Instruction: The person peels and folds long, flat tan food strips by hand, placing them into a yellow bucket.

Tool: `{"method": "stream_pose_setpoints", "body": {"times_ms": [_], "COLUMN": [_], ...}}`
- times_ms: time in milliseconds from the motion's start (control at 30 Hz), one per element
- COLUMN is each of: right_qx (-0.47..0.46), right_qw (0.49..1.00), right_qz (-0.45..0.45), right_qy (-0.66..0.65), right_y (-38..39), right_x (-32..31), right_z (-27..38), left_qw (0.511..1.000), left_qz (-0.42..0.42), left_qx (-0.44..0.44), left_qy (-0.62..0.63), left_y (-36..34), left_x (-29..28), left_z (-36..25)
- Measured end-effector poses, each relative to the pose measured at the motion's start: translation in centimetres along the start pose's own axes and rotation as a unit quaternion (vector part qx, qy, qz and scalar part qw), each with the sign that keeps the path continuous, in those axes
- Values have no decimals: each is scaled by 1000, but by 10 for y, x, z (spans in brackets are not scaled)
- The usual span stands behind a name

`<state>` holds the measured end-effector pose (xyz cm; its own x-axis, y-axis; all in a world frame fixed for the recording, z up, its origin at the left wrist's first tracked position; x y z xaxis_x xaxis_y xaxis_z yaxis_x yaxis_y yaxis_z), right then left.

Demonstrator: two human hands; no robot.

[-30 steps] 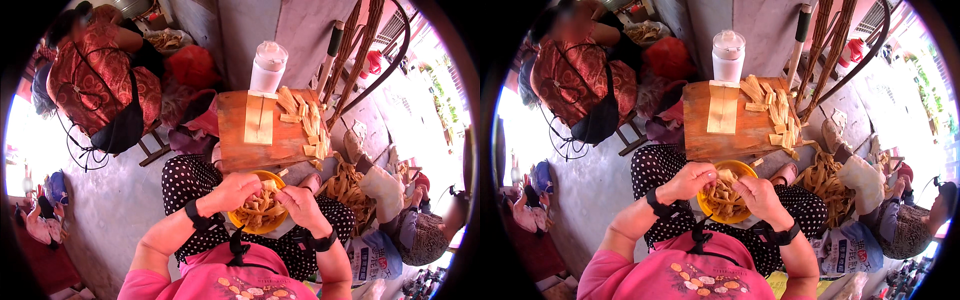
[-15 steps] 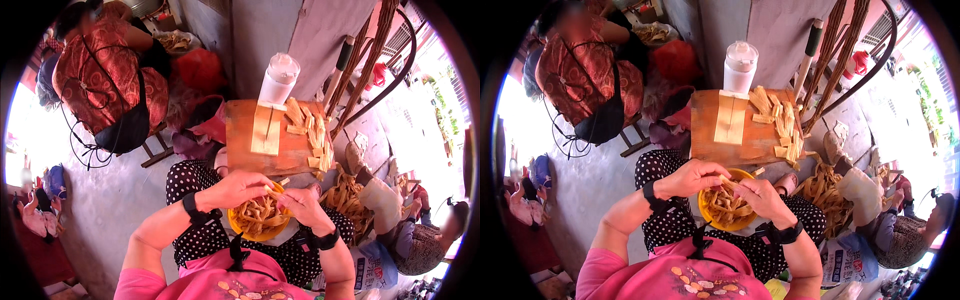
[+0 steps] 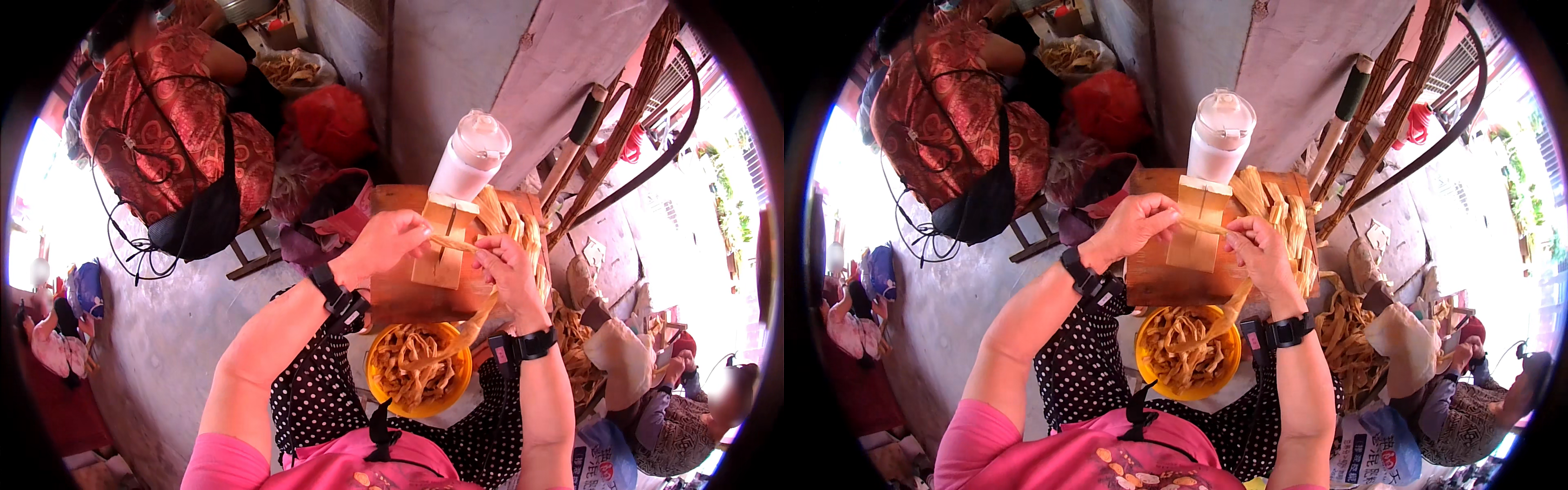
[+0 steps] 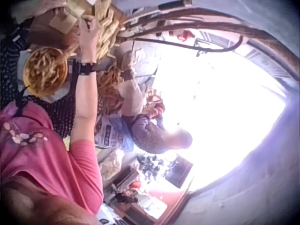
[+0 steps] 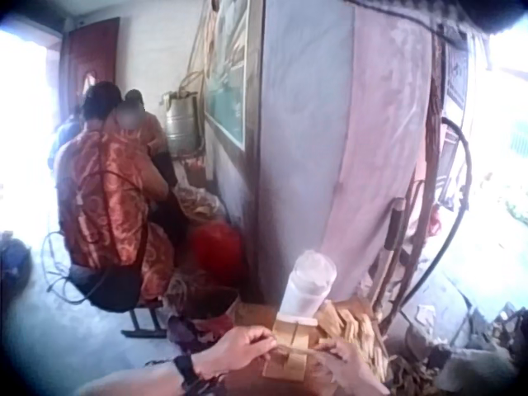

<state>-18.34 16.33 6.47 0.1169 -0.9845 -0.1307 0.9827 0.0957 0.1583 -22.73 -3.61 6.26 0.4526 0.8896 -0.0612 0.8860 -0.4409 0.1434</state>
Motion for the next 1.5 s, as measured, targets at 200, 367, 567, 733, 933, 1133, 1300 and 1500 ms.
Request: {"method": "stream_pose_setpoints", "body": {"times_ms": [200,367,567,733,933,1133,1300,1500], "right_qx": [8,1,201,219,232,227,145,177], "right_qw": [995,985,950,933,933,955,988,980], "right_qz": [-50,-132,49,64,43,5,13,90], "right_qy": [87,107,-233,-279,-271,-191,-42,-34], "right_y": [-11,14,71,103,139,167,174,181], "right_x": [-4,-31,41,46,52,45,48,53], "right_z": [-22,-38,-9,-17,-29,-55,-55,-50], "left_qw": [999,995,978,976,970,974,972,970], "left_qz": [-11,-38,136,131,124,91,139,157], "left_qx": [-5,-78,-117,-119,-158,-180,-158,-139], "left_qy": [-44,-43,104,126,137,100,108,123], "left_y": [-13,-6,49,86,127,149,155,157], "left_x": [-1,-22,45,54,67,81,100,97], "left_z": [20,26,-8,-12,32,72,61,55]}}
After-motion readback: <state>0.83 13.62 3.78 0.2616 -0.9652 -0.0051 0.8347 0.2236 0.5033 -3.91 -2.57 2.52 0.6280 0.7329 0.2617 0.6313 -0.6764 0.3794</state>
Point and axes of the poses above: each hand's wrist, its own y-axis away from the middle knuckle, its own x-axis out of the palm, z = x × y, the point moved 6 cm from there along -y, towards the middle knuckle, and after that the axes turned 2 degrees about y, right-handed, at the moved point
